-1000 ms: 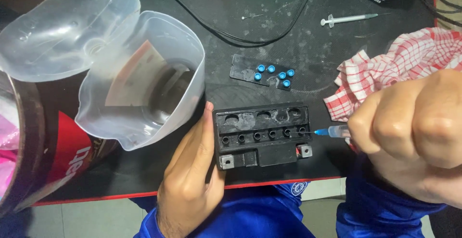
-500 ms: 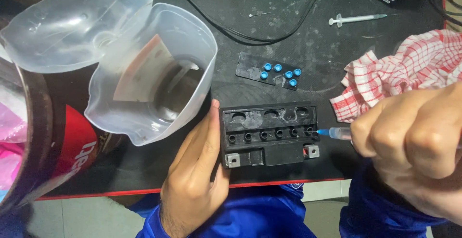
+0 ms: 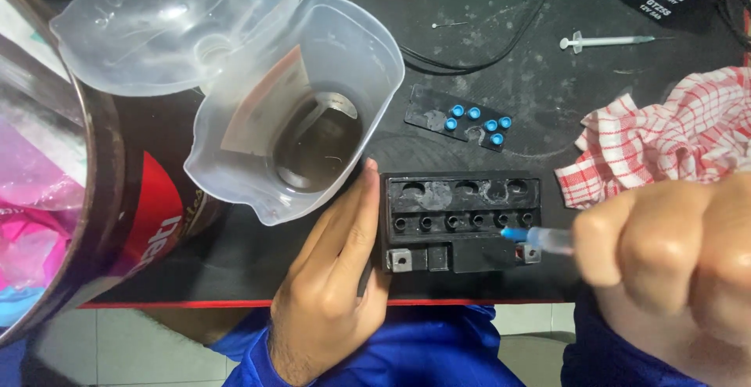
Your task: Filling the cells of a lead-acid battery with electrolyte solution using a plastic syringe.
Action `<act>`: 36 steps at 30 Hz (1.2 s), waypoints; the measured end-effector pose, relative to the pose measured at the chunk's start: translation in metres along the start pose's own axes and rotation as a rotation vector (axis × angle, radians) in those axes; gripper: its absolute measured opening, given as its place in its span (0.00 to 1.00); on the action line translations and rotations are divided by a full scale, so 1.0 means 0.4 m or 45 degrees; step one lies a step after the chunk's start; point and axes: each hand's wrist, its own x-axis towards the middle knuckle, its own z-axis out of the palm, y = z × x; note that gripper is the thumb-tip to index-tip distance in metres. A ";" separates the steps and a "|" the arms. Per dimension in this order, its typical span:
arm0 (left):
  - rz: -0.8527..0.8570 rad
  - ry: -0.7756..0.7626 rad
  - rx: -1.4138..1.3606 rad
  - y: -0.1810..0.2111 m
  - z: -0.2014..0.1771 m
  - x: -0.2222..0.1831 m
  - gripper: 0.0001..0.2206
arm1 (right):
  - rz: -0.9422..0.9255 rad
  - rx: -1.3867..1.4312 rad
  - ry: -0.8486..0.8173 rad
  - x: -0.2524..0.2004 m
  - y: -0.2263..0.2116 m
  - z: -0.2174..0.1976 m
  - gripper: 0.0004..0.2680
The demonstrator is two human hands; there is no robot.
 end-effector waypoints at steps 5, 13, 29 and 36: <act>0.010 -0.016 0.022 -0.004 -0.002 0.000 0.32 | -0.023 0.310 -0.145 -0.007 0.018 -0.004 0.15; 0.007 -0.010 -0.001 -0.003 -0.003 0.001 0.32 | 0.020 0.223 -0.349 0.016 -0.004 0.032 0.19; 0.034 -0.021 -0.003 0.004 -0.003 0.005 0.31 | 0.184 0.355 -0.735 0.072 -0.047 0.033 0.15; 0.030 -0.001 0.025 0.000 -0.006 -0.001 0.32 | -0.115 0.350 -0.471 -0.016 0.030 0.009 0.14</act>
